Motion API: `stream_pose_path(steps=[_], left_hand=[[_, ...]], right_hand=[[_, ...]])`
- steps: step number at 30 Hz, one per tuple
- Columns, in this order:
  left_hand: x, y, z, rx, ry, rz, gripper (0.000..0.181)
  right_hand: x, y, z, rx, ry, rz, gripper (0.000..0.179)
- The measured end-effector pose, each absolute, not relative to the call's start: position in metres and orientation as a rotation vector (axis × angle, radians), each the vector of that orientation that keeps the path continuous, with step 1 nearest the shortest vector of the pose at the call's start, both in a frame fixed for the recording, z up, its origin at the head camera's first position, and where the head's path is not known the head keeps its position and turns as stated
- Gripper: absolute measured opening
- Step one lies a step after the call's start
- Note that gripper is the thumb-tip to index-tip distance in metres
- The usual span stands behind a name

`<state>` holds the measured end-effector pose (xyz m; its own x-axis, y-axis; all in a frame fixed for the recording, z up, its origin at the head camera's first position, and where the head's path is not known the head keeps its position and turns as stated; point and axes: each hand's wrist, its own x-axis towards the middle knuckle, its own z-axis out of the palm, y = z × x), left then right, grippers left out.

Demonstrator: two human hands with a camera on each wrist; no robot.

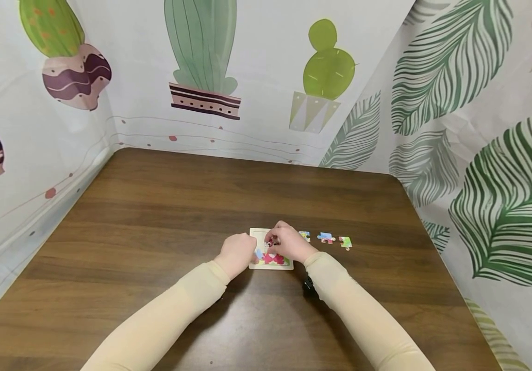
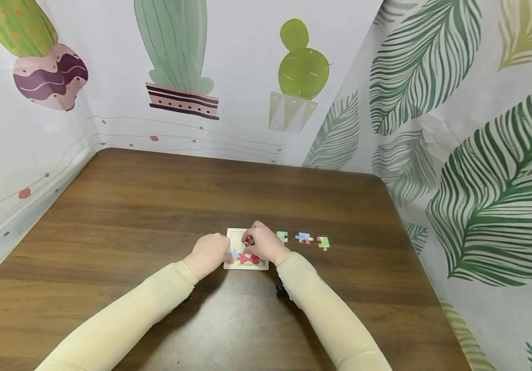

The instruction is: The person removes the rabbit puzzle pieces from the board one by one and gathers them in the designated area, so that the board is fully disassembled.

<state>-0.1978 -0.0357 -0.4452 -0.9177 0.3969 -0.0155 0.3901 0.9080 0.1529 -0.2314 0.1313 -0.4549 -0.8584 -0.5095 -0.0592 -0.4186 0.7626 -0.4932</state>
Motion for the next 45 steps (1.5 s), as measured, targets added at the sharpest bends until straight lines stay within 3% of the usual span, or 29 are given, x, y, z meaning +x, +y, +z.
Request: stream_pose_path(steps=[25,45], left_hand=[[-0.194,-0.032,-0.439,0.597,3.027,0.194,0.023],[-0.200,-0.010,-0.451,0.629,3.217,0.033,0.039]], right_hand=[[-0.235,0.132,-0.458,-0.719,2.720,-0.711,0.020],[-0.239,0.138,-0.464,-0.791,2.731,-0.754,0.027]])
